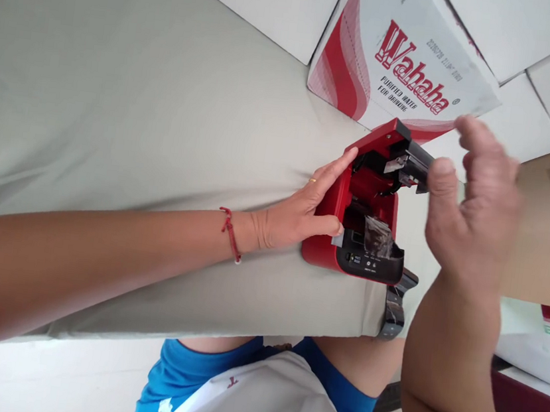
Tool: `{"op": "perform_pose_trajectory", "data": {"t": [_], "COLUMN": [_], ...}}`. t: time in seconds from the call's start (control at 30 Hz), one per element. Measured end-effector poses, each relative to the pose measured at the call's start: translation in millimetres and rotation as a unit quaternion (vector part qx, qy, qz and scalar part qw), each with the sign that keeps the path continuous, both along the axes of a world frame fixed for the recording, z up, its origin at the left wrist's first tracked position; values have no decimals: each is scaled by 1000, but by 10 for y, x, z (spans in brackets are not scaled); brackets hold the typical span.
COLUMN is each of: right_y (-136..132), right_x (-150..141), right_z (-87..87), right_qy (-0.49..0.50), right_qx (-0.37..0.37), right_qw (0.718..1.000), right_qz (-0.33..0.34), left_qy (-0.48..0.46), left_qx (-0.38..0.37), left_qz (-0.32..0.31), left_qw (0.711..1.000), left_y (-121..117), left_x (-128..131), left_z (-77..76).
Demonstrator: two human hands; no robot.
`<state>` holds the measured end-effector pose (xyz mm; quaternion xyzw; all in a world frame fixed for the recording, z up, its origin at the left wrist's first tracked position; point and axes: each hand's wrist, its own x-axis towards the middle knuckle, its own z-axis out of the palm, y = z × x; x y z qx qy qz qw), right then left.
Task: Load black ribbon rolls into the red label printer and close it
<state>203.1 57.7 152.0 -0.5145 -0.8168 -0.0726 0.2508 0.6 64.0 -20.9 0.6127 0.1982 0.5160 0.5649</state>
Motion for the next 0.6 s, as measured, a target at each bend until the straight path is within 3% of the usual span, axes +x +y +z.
{"op": "perform_pose_trajectory", "data": {"t": [0.13,0.27,0.37,0.5,0.6], "right_y": [113,-86,-298,-503,-558], "right_x": [183,200,188,219,236], "right_z": [-195,-189,-185,-312,-433], "right_qy": [-21,8,15,73,97], "right_qx": [-19,4,-7,-61,-58], "right_qw": [998,997,998,993,990], "right_qz": [56,83,65,69,86], "left_qy": [-5,-1,5,38,58], "left_qx": [17,-8,-6,54,78], "left_qz": [25,123,168,162,162], "left_qw": [1000,992,986,985,982], "left_y": [35,79,53,-48,-79], "left_x": [29,37,16,-39,-76], "left_z": [-88,-158,-88,95,165]}}
